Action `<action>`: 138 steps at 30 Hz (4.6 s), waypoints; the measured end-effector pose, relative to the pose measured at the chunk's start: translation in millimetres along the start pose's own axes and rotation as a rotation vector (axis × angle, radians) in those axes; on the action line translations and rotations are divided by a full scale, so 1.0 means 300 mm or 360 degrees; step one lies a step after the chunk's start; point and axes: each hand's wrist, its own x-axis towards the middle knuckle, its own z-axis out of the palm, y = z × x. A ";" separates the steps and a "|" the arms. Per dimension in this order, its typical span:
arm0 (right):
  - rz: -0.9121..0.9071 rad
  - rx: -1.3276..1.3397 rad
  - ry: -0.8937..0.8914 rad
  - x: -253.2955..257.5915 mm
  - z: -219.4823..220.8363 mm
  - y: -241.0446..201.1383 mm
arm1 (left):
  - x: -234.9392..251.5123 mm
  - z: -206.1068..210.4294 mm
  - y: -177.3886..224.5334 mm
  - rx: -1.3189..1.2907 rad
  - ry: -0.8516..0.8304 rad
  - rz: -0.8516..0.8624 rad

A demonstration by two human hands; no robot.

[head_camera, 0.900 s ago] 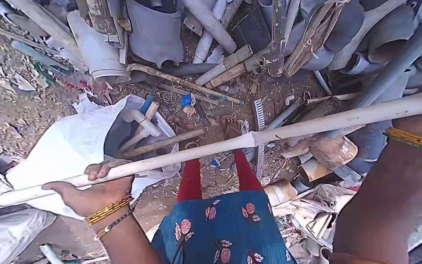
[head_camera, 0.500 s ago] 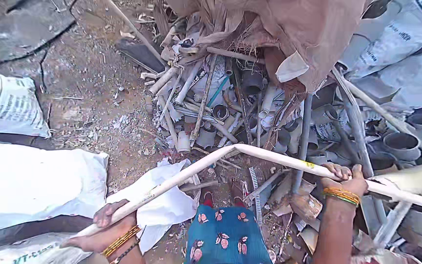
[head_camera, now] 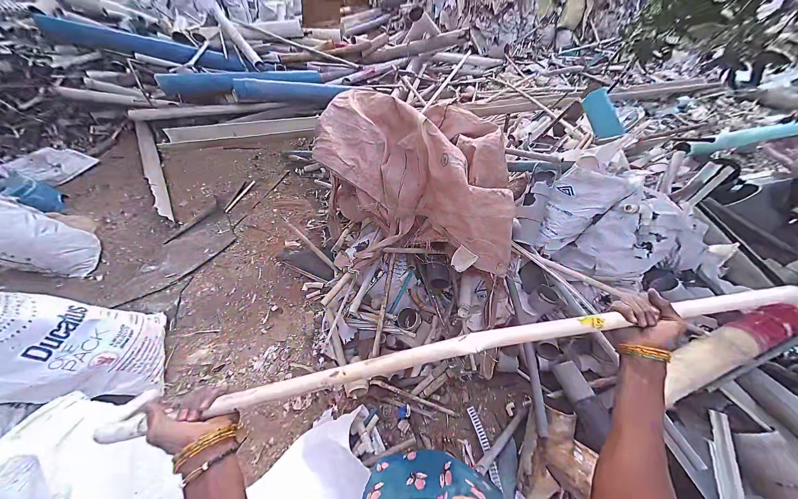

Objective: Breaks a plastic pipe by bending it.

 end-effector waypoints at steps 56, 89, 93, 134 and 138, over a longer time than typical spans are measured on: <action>-0.1255 -0.1744 -0.1873 -0.740 0.423 0.232 | -0.718 0.325 -0.062 -0.0162 -0.0264 -0.0229; 0.1869 -0.0922 -0.1345 -0.850 0.100 0.427 | -0.194 0.450 0.488 -0.1096 -0.0138 0.0573; 0.1895 -0.0659 -0.1064 -0.907 0.098 0.430 | -0.189 0.411 0.510 -0.1150 -0.0279 0.0636; 0.0680 -0.1983 0.0231 -0.643 -0.042 0.412 | -0.493 0.242 0.082 -0.0516 0.0353 0.0163; -0.0003 -0.2164 0.0115 -0.662 -0.020 0.331 | -0.483 0.167 0.025 -0.0356 0.0416 0.0201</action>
